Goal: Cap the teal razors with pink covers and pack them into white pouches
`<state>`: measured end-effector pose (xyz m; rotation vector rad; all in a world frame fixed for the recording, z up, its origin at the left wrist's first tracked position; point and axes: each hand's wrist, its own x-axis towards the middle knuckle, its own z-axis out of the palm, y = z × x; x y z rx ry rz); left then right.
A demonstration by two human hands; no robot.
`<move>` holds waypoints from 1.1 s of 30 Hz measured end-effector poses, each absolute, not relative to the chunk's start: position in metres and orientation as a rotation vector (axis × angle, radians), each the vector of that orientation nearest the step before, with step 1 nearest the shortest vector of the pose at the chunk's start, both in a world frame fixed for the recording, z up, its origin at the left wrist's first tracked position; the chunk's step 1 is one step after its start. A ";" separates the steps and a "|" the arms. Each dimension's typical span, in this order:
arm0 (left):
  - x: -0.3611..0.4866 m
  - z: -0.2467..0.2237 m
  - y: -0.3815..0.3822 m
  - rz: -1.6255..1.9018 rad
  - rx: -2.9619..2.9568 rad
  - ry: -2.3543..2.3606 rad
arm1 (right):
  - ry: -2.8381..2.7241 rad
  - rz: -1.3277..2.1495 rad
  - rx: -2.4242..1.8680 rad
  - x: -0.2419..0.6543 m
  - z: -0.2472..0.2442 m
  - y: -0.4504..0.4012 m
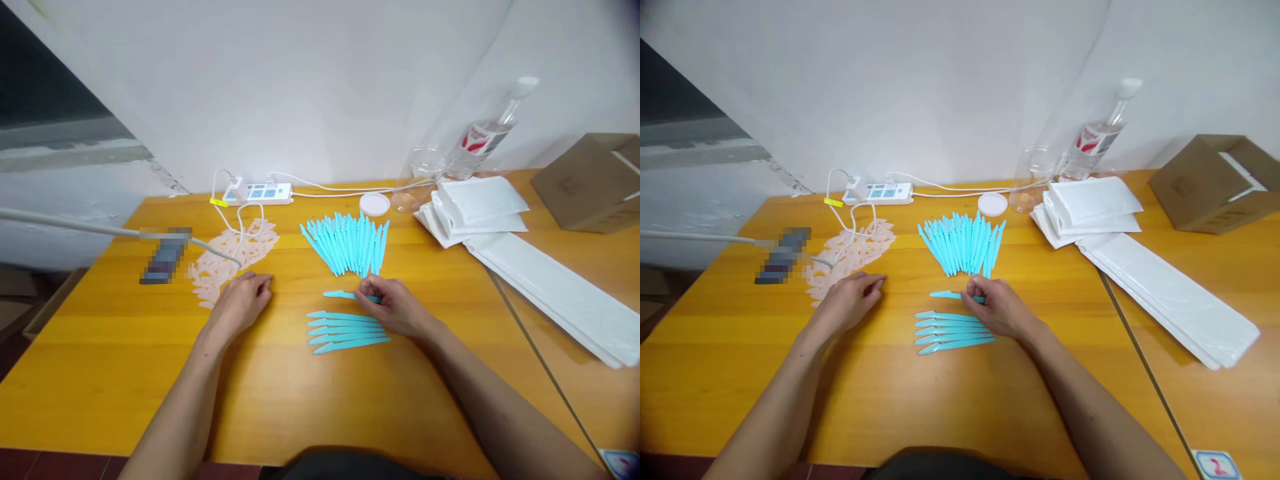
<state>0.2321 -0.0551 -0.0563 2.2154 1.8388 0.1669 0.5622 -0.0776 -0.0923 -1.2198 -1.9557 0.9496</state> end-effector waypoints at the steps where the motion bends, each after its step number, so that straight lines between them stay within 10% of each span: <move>1: 0.238 -0.058 -0.055 0.263 2.120 1.744 | -1.951 0.953 -1.215 0.561 -0.094 -0.077; 14: 0.285 -0.078 -0.069 0.836 0.923 1.241 | -1.956 0.909 -1.232 0.561 -0.097 -0.079; 33: 0.291 -0.078 -0.075 0.636 2.074 1.227 | -2.188 0.643 -1.037 0.547 -0.097 -0.077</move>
